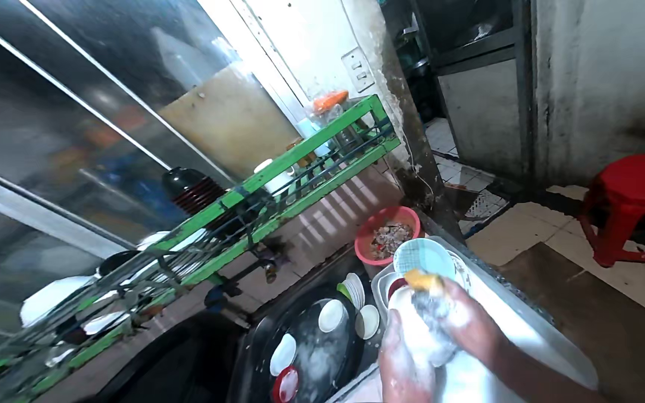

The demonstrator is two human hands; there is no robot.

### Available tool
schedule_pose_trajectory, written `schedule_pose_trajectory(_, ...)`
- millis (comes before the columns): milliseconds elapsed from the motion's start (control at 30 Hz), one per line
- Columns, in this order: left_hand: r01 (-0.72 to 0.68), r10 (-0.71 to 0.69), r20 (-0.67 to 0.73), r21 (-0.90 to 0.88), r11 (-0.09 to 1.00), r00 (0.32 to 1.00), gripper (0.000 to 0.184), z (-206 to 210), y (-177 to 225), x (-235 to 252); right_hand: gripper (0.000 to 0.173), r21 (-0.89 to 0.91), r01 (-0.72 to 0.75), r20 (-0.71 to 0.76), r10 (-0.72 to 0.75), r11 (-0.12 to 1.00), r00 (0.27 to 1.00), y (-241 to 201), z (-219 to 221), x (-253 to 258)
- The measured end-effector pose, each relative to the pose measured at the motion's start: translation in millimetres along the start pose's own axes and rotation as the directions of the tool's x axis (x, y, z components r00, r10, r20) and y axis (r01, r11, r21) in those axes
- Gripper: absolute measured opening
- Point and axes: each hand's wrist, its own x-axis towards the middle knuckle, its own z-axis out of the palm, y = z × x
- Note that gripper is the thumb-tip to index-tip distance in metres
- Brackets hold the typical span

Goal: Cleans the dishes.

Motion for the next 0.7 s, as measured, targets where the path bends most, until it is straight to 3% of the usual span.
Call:
schedule_pose_trajectory(67, -0.008, 0.010, -0.024, 0.064, 0.998, 1.000, 0.039, 1.2, -4.8, -2.6, 0.062, 0.012, -0.196, 0.081, 0.195, 0.981, 0.978, 2.2, -10.7, 29.2)
schedule_pose_trajectory(133, -0.030, 0.043, -0.077, 0.168, 0.985, 0.996, 0.038, 0.9, -11.0, -0.7, 0.056, -0.093, -0.192, 0.176, 0.206, 0.977, 0.963, -5.7, -10.5, 37.3)
schedule_pose_trajectory(200, -0.039, 0.067, -0.122, 0.219, 0.975, 0.990, 0.037, -2.9, -10.6, 3.4, 0.052, -0.255, 0.047, 0.298, 0.032, 0.966, 0.954, -24.7, -2.6, 20.6)
schedule_pose_trajectory(267, -0.016, 0.038, -0.144, 0.148, 0.989, 0.989, 0.039, -10.1, -0.3, 6.6, 0.046, -0.346, 0.379, 0.400, -0.231, 0.858, 0.887, -30.0, 9.9, -2.4)
schedule_pose_trajectory(333, -0.028, 0.028, -0.094, 0.000, 1.000, 0.995, 0.043, -12.8, 15.0, 13.1, 0.034, -0.367, 0.646, 0.218, -0.613, 0.669, 0.759, 1.1, 25.8, -18.7)
schedule_pose_trajectory(367, -0.042, 0.039, -0.070, -0.045, 0.998, 0.997, 0.043, -9.5, 21.8, 16.4, 0.030, -0.360, 0.721, 0.103, -0.743, 0.592, 0.662, 19.3, 28.5, -16.2)
schedule_pose_trajectory(400, -0.055, 0.050, -0.063, -0.076, 0.996, 0.997, 0.042, -7.2, 27.2, 18.1, 0.029, -0.302, 0.757, 0.019, -0.791, 0.579, 0.612, 32.6, 26.7, -12.7)
schedule_pose_trajectory(433, -0.068, 0.061, -0.072, -0.104, 0.992, 0.996, 0.040, -5.1, 30.6, 18.4, 0.033, -0.223, 0.736, -0.051, -0.762, 0.639, 0.646, 41.8, 23.7, -10.7)
schedule_pose_trajectory(467, -0.058, 0.049, -0.076, -0.128, 0.990, 0.996, 0.039, -4.1, 31.8, 17.9, 0.045, -0.106, 0.642, -0.125, -0.650, 0.760, 0.749, 45.7, 20.3, -10.2)
schedule_pose_trajectory(500, -0.034, 0.024, -0.080, -0.126, 0.991, 0.997, 0.039, -4.6, 30.6, 16.0, 0.061, 0.024, 0.434, -0.179, -0.424, 0.900, 0.888, 39.7, 15.2, -9.4)
schedule_pose_trajectory(533, 0.000, -0.008, -0.075, -0.105, 0.994, 0.997, 0.039, -5.7, 28.2, 13.9, 0.070, 0.129, 0.144, -0.166, -0.122, 0.981, 0.979, 25.1, 5.2, -2.7)
schedule_pose_trajectory(567, 0.034, -0.038, -0.074, -0.063, 0.997, 0.997, 0.038, -5.8, 25.8, 11.8, 0.070, 0.201, -0.088, -0.099, 0.109, 0.976, 0.989, 13.6, -6.2, 12.4)
schedule_pose_trajectory(600, 0.060, -0.058, -0.082, 0.018, 0.998, 0.995, 0.036, -4.1, 23.5, 8.2, 0.067, 0.206, -0.228, -0.015, 0.236, 0.952, 0.972, 8.0, -15.4, 27.1)
schedule_pose_trajectory(633, 0.070, -0.060, -0.082, 0.130, 0.989, 0.995, 0.035, -2.1, 20.6, 3.1, 0.063, 0.150, -0.282, 0.066, 0.275, 0.948, 0.959, 5.0, -21.0, 36.2)
schedule_pose_trajectory(700, 0.000, 0.012, -0.025, 0.423, 0.906, 1.000, 0.031, 1.6, 13.9, -7.5, 0.061, -0.045, -0.172, 0.210, 0.177, 0.984, 0.961, -7.4, -24.4, 36.6)
